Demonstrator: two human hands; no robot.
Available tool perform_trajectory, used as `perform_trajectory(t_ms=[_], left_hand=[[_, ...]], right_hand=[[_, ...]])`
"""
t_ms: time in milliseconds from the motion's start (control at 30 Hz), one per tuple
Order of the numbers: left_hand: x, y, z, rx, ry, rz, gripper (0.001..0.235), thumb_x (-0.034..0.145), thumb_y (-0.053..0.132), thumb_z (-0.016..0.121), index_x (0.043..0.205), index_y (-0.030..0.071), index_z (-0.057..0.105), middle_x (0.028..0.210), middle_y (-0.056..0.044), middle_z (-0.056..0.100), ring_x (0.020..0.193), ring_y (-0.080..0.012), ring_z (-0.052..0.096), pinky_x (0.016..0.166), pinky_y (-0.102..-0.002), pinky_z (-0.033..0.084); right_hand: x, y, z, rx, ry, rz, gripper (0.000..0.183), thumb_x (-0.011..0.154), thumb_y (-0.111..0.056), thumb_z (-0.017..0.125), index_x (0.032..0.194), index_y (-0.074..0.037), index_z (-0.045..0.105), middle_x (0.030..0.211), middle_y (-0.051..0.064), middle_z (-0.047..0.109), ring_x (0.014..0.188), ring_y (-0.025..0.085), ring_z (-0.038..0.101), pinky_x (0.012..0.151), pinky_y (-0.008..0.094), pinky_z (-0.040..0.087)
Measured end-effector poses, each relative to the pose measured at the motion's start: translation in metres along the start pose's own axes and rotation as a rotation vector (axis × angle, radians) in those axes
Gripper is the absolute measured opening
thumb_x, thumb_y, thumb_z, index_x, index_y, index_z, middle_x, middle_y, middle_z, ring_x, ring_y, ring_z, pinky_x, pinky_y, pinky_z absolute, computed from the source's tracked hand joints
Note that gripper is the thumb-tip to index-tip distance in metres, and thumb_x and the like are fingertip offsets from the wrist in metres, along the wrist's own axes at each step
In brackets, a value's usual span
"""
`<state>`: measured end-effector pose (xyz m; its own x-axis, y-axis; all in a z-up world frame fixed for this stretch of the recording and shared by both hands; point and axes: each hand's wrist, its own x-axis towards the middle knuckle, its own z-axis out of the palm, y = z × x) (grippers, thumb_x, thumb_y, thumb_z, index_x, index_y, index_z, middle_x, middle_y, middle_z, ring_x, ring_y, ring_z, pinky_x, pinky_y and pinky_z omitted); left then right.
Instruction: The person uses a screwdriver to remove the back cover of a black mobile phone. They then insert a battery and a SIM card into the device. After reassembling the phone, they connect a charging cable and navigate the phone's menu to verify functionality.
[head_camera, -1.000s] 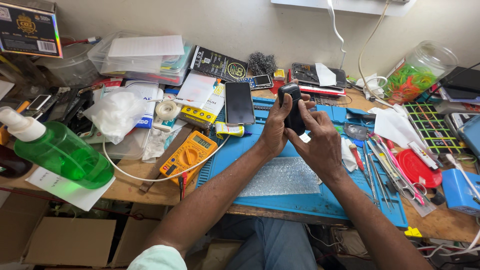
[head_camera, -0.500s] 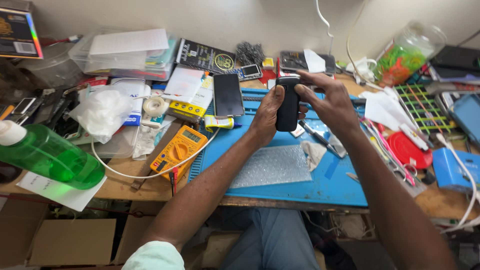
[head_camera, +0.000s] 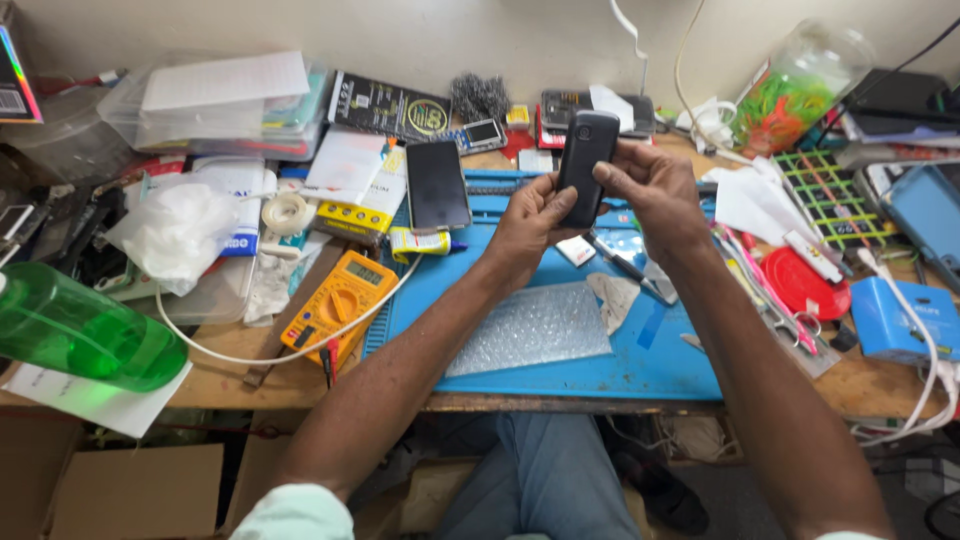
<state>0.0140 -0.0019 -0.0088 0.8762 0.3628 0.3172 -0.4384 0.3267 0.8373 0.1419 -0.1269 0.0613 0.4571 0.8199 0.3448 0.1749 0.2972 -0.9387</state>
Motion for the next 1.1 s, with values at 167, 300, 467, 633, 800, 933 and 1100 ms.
perform_trajectory(t_ms=[167, 300, 467, 633, 800, 933, 1100], left_hand=[[0.002, -0.006, -0.002, -0.093, -0.013, -0.030, 0.037, 0.108, 0.026, 0.054, 0.137, 0.003, 0.052, 0.118, -0.011, 0.070, 0.109, -0.0162, 0.071, 0.094, -0.036, 0.062], [0.002, -0.011, -0.005, -0.194, 0.021, 0.008, 0.035, 0.111, 0.025, 0.054, 0.134, -0.002, 0.055, 0.115, -0.011, 0.070, 0.103, -0.0161, 0.071, 0.094, -0.038, 0.063], [0.002, -0.010, 0.004, -0.171, 0.090, 0.046, 0.035, 0.108, 0.022, 0.054, 0.135, 0.001, 0.054, 0.117, -0.007, 0.070, 0.102, -0.0137, 0.070, 0.089, -0.032, 0.061], [-0.009, -0.005, 0.017, -0.353, -0.005, 0.124, 0.045, 0.115, 0.029, 0.052, 0.155, 0.008, 0.049, 0.122, -0.005, 0.069, 0.094, -0.0085, 0.062, 0.092, -0.029, 0.058], [-0.001, 0.008, 0.016, 0.073, 0.293, 0.206, 0.043, 0.105, 0.021, 0.057, 0.145, 0.004, 0.050, 0.117, -0.006, 0.074, 0.101, -0.0100, 0.070, 0.090, -0.029, 0.058], [0.006, 0.020, -0.009, 0.126, 0.317, 0.243, 0.038, 0.105, 0.019, 0.063, 0.137, -0.001, 0.065, 0.115, -0.007, 0.075, 0.097, -0.0108, 0.069, 0.084, -0.028, 0.055], [0.006, 0.016, -0.021, 0.068, 0.284, 0.185, 0.034, 0.099, 0.015, 0.069, 0.129, -0.002, 0.067, 0.105, -0.008, 0.077, 0.090, -0.0117, 0.072, 0.081, -0.030, 0.062]], right_hand=[[-0.011, 0.001, 0.001, -0.117, 0.019, -0.020, 0.053, 0.100, -0.007, 0.069, 0.148, 0.009, 0.050, 0.118, 0.014, 0.073, 0.098, 0.013, 0.070, 0.082, 0.026, 0.060], [-0.022, 0.009, 0.011, 0.024, -0.053, -0.004, 0.070, 0.095, -0.002, 0.071, 0.157, 0.008, 0.040, 0.122, 0.016, 0.067, 0.104, 0.014, 0.070, 0.088, 0.027, 0.061], [-0.030, 0.005, 0.023, -0.399, 0.106, -0.170, 0.074, 0.091, -0.005, 0.074, 0.155, 0.001, 0.039, 0.135, 0.017, 0.065, 0.101, 0.015, 0.071, 0.081, 0.026, 0.061], [-0.038, 0.003, 0.040, -0.931, 0.167, -0.287, 0.061, 0.103, -0.023, 0.071, 0.157, -0.005, 0.047, 0.130, 0.025, 0.067, 0.113, 0.030, 0.068, 0.094, 0.038, 0.058], [-0.034, 0.012, 0.027, 0.106, -0.031, -0.026, 0.047, 0.112, -0.026, 0.050, 0.147, 0.005, 0.051, 0.128, 0.019, 0.066, 0.117, 0.025, 0.067, 0.100, 0.038, 0.061], [-0.037, 0.027, 0.026, 0.365, -0.128, 0.148, 0.042, 0.109, -0.024, 0.043, 0.142, 0.001, 0.048, 0.127, 0.018, 0.067, 0.112, 0.028, 0.072, 0.093, 0.036, 0.063], [-0.038, 0.035, 0.032, 0.182, -0.109, 0.141, 0.046, 0.111, -0.032, 0.037, 0.138, 0.001, 0.052, 0.120, 0.019, 0.070, 0.099, 0.027, 0.075, 0.077, 0.035, 0.066]])
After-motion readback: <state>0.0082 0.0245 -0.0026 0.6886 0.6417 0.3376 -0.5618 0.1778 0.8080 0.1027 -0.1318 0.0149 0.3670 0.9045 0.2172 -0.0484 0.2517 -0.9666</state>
